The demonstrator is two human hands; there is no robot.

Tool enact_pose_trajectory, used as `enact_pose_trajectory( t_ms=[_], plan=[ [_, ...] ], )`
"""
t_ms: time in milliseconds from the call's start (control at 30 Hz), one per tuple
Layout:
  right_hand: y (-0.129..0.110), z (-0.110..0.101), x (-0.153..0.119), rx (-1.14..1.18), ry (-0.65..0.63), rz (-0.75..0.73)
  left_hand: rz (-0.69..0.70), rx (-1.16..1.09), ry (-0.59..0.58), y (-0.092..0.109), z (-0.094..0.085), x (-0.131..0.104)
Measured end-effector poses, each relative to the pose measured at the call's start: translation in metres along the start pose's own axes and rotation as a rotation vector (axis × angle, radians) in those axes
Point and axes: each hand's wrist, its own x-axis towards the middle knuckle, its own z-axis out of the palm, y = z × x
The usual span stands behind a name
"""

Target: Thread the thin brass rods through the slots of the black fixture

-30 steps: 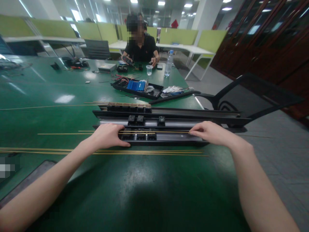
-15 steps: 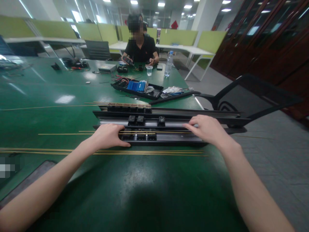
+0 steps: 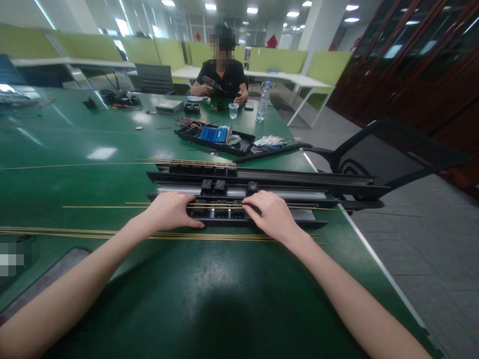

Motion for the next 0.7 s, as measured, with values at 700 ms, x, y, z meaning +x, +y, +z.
enact_pose_trajectory(
  t_ms=[700],
  plan=[
    [0.0011, 0.0050, 0.0011, 0.012, -0.044, 0.115, -0.010, 0.010, -0.009, 0.0004, 0.0000, -0.0008]
  ],
)
